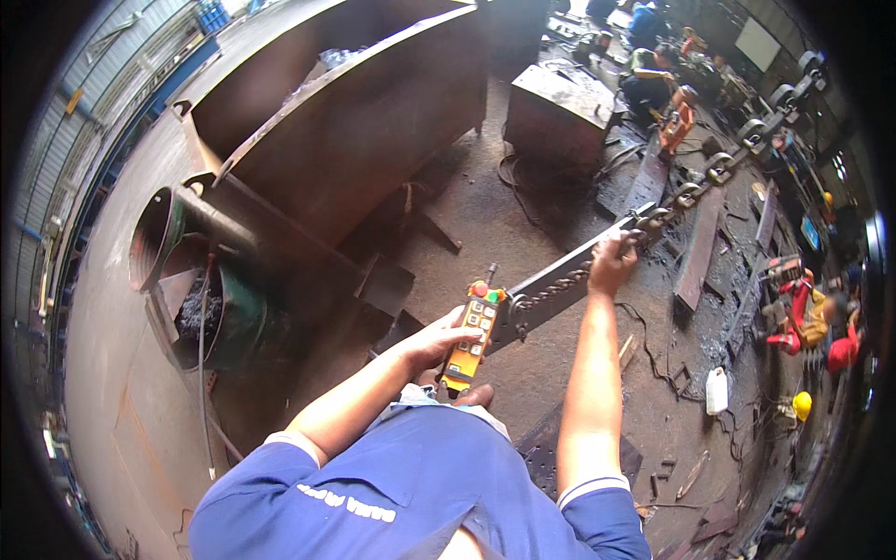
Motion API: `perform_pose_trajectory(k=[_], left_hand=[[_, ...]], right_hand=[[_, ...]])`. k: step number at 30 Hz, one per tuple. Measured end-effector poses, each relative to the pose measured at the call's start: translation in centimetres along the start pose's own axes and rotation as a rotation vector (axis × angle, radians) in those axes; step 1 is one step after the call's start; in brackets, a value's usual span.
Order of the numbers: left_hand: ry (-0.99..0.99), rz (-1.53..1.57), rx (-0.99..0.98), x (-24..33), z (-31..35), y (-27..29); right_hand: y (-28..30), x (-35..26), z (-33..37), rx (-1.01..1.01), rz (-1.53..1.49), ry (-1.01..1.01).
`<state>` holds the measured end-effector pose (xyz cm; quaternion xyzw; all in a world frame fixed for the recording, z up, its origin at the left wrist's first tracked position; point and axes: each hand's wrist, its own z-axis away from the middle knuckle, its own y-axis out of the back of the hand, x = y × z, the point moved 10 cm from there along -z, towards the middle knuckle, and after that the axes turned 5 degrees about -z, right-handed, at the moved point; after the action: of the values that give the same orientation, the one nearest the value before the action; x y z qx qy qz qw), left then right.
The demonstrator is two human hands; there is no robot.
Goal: The person uses a handheld remote control to operate an overhead crane, lifting and moving a large metal plate with chains. They guide the suspended plate into position while other workers assist on the floor.
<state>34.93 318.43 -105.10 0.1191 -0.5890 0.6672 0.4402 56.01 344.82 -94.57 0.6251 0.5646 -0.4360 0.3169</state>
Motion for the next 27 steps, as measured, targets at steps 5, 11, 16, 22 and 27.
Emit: perform_pose_trajectory(k=[5, 11, 16, 22, 27], left_hand=[[-0.003, -0.066, -0.024, 0.9, 0.0, -0.5], [0.009, -0.046, -0.023, 0.6, -1.3, -0.8], [0.038, -0.035, -0.019, 0.1, -3.1, -0.4], [0.017, -0.035, 0.015, -0.3, -4.6, -0.7], [-0.043, -0.093, 0.054, 0.2, -6.0, -1.1]], right_hand=[[2.2, -0.2, -0.2, -0.012, -0.011, 0.005], [5.8, -0.9, -0.2, 0.061, 0.035, 0.007], [9.6, -1.5, 0.0, 0.134, 0.052, 0.012], [13.7, -2.8, 0.5, 0.187, 0.108, 0.03], [17.4, -4.0, 0.3, 0.189, 0.136, 0.056]])
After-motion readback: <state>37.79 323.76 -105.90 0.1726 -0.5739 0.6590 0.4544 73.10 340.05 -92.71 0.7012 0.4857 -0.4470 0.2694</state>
